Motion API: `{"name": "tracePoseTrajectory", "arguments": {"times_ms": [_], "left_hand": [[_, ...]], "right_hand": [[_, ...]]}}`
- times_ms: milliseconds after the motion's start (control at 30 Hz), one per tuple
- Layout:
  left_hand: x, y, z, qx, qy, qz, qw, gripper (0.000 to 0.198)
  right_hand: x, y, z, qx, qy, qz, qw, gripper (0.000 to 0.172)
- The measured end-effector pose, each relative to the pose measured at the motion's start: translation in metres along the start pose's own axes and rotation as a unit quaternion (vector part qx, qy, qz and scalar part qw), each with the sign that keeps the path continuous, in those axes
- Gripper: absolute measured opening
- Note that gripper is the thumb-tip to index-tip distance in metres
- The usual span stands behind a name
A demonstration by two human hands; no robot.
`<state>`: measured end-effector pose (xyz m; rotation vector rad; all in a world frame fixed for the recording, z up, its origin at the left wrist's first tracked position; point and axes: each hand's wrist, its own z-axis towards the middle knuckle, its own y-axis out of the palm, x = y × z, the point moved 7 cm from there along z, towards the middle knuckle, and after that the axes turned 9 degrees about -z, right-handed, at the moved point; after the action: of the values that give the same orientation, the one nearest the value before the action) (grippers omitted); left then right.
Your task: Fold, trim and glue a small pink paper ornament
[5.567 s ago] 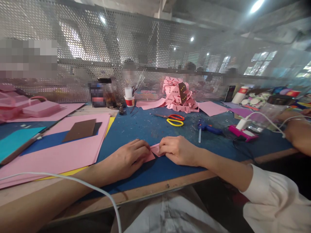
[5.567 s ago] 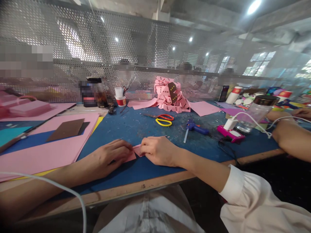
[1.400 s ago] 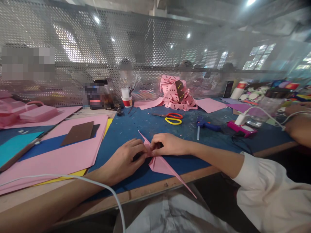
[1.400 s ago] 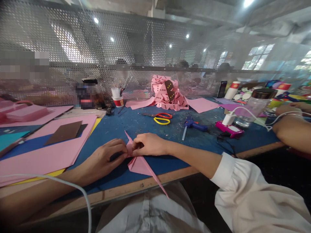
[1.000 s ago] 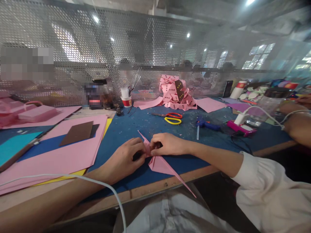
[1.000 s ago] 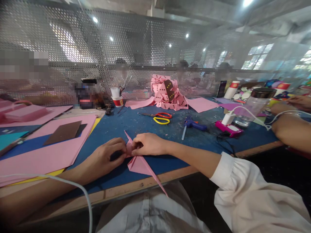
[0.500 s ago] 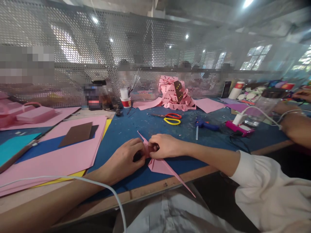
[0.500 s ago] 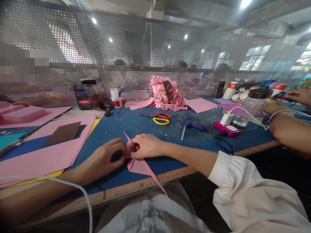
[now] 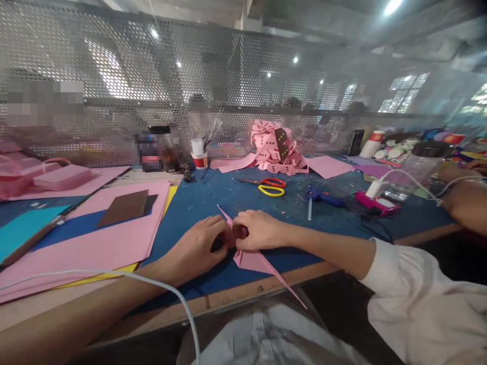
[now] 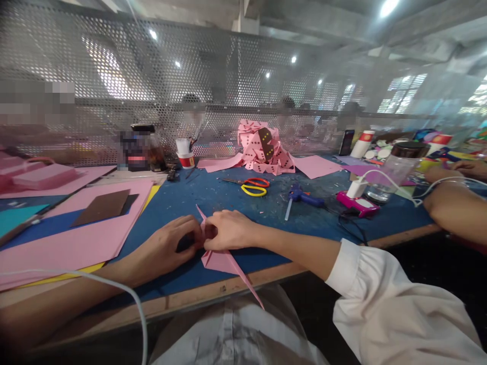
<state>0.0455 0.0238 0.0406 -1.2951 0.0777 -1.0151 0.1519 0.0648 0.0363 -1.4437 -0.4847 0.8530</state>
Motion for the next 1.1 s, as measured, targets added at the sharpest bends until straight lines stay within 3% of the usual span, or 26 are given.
{"name": "tracePoseTrajectory", "arguments": {"times_ms": [367,867,1100], "left_hand": [[0.003,0.000,-0.002,-0.014,0.018,0.037,0.999,0.010],[0.013,-0.001,-0.007,-0.083,0.159,0.121,0.976,0.022],[0.017,-0.006,-0.012,-0.100,0.187,0.131,0.968,0.024]], "right_hand": [[0.003,-0.001,0.000,-0.020,-0.013,0.039,0.999,0.018],[0.005,0.001,-0.001,0.010,-0.030,0.065,0.997,0.014],[0.003,-0.001,-0.003,0.003,-0.028,0.074,0.997,0.012]]}}
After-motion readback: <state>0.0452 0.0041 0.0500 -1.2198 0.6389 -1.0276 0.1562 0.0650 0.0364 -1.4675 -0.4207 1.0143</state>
